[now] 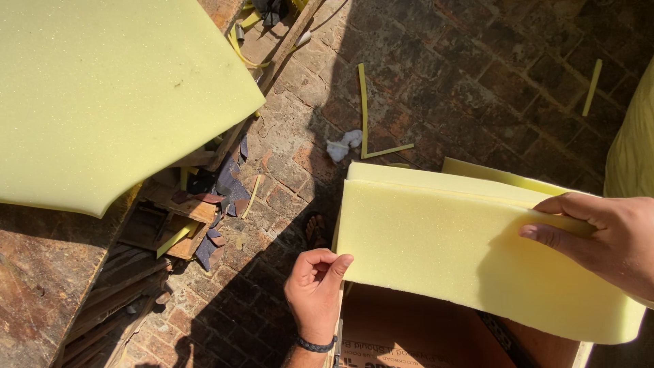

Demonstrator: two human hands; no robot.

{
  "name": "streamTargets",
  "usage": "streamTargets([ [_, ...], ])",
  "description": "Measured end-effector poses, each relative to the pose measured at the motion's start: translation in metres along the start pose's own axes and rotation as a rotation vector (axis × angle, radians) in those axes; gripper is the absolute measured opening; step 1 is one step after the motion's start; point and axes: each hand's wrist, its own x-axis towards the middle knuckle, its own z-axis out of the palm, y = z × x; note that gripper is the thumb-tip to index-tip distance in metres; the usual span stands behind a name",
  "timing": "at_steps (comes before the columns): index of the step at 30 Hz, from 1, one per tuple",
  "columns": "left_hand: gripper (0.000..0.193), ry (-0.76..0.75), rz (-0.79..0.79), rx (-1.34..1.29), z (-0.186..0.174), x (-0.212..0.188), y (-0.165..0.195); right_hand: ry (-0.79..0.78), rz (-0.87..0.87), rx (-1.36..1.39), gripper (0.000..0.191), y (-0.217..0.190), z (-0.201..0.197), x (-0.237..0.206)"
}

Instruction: The person cuts yellow foam sheets with a hand saw, trimming strips to size. They apply glue from a container onto a wooden box using a stick, then press and fit the foam pieces onto the box's sides, adjusting and trimming the foam edges to line the box.

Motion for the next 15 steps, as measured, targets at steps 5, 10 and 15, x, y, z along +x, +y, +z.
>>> streamTargets([
  [5, 0.020, -0.004, 0.092, 0.043, -0.002, -0.003, 0.004, -0.011, -0.026, -0.013, 0.034, 0.006, 0.002, 0.006],
  [10, 0.023, -0.008, 0.274, 0.157, 0.000, -0.012, 0.015, 0.039, -0.073, 0.093, 0.031, 0.039, 0.021, 0.021],
  [15, 0.022, -0.047, 0.149, 0.038, -0.001, -0.005, 0.016, 0.301, -0.199, 0.287, 0.033, 0.060, 0.077, 0.039],
])
